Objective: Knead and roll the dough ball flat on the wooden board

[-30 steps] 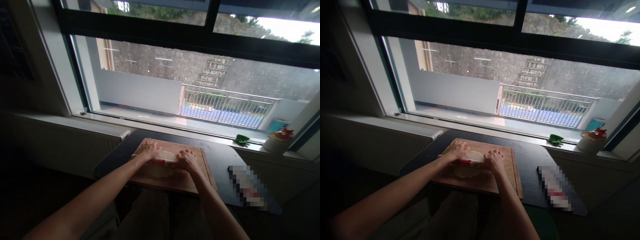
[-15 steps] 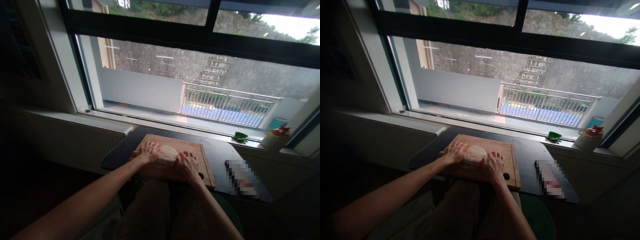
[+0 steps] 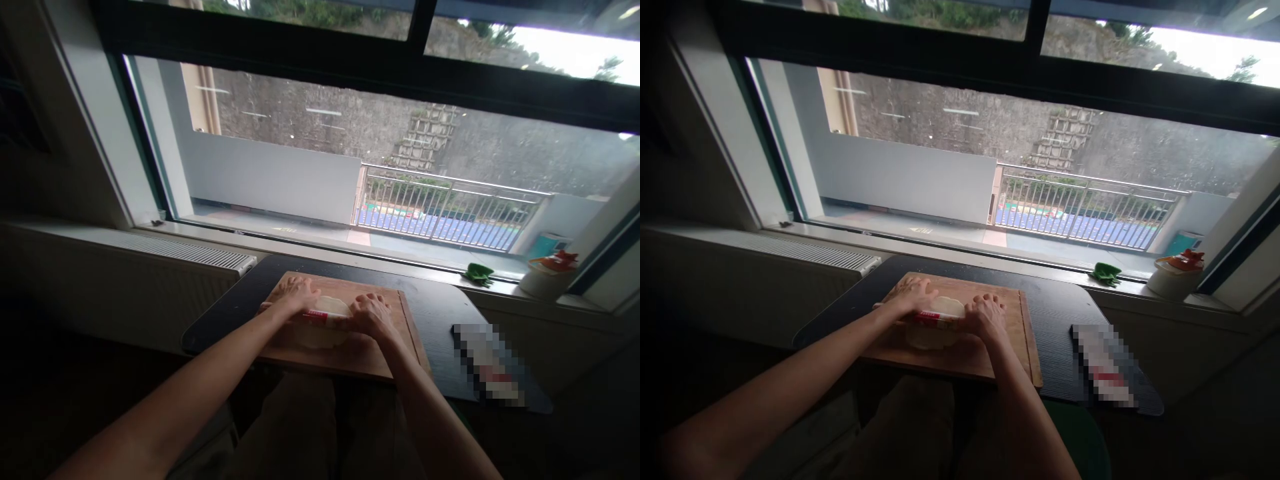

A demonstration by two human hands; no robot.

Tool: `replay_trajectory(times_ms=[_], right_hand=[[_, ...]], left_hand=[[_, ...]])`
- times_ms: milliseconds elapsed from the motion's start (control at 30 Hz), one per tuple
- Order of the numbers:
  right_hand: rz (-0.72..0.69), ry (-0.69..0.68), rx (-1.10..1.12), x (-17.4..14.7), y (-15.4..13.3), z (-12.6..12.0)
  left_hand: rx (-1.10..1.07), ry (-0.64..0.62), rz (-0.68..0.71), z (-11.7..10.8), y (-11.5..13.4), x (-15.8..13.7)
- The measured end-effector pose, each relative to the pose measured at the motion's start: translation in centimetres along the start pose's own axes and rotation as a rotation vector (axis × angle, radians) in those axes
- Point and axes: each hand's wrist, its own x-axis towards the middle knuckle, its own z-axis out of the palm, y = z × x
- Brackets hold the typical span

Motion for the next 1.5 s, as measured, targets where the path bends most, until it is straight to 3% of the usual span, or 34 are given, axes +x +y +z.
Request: replay_trajectory(times_ms=[200, 467, 667, 900, 1067, 1500], right_hand=[[0.024, -0.041, -0.009, 0.7, -0.1, -0.2], [0.012, -0.014, 0.033, -1.6, -0.4, -0.3], [0.006, 0.089, -0.006, -4.4, -1.3, -0.3], [-0.055, 0.275, -0.023, -7.5, -2.0, 0.0], [-0.025, 0.208, -0.042, -7.0, -2.2, -0.1], [-0.033, -0.064, -0.065, -1.0, -1.8, -1.3]], left_hand=[[0.001, 0.043, 0.007, 0.2, -0.1, 0.5], [-0.007, 0.133, -0.003, -0.2, 0.3, -1.8], [0.006, 0.178, -0.025, -0.3, 0.4, -4.0], [0.036, 0.218, 0.054, -0.4, -0.1, -7.4], [0.048, 0.172, 0.053, -0.5, 0.0, -7.6], [-0.017, -0.068, 0.083, 1.0, -0.8, -2.9]])
